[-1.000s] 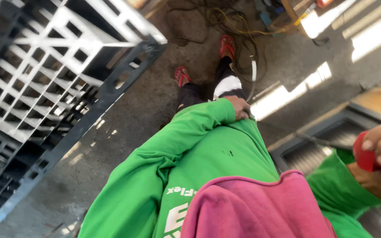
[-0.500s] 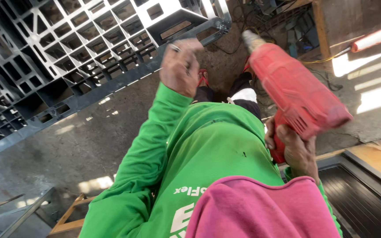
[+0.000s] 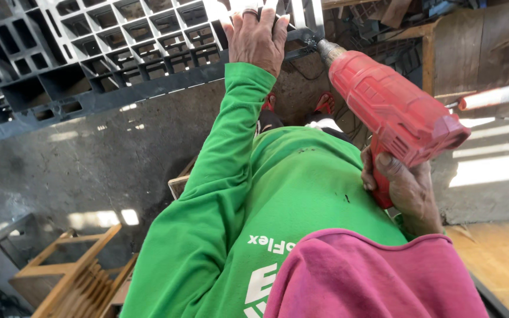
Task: The person uses a soldering iron to melt and smooth the edges of a black plastic crate, then switches to a red heat gun to continue heating and reshaping the plastic. The person holds the crate steady with one hand while applying heat with the other.
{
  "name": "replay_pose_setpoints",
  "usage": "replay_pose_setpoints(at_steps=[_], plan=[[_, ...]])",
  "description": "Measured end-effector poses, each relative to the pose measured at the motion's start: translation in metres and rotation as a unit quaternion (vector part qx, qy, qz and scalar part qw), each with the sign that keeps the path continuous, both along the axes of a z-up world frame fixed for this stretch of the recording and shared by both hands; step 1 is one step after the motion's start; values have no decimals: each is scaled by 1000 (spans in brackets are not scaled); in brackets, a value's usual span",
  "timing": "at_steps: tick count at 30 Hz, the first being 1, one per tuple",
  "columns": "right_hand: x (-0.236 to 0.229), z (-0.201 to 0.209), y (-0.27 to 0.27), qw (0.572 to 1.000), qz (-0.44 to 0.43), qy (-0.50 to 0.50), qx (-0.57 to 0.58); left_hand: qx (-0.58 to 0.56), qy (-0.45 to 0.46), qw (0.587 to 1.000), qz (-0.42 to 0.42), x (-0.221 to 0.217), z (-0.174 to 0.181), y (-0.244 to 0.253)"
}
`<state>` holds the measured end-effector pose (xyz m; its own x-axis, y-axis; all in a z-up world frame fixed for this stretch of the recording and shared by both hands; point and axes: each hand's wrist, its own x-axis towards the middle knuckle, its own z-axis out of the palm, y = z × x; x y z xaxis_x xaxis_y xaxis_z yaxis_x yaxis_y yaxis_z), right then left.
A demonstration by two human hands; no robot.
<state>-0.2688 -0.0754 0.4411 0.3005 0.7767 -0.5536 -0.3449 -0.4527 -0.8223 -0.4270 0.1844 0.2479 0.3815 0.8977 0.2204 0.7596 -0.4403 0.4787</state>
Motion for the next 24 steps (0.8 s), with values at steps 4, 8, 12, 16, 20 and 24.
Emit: replay_pose_setpoints(at_steps=[4, 8, 12, 16, 20, 24], plan=[[30, 5, 16, 997, 59, -6, -41, 1, -22, 999, 36, 0, -1, 2], [44, 12, 26, 991, 100, -25, -85, 56, -61, 995, 51, -1, -10, -3], [45, 24, 34, 994, 96, -19, -58, 69, -94, 992, 42, -4, -13, -3], [43, 32, 36, 992, 108, -25, -58, 82, -102, 990, 55, -4, -14, -5], [34, 32, 37, 991, 79, -33, -100, 114, -103, 986, 65, -5, -10, -5], [19, 37, 39, 994, 49, -19, -95, 107, -175, 977, 62, -7, -9, -6]])
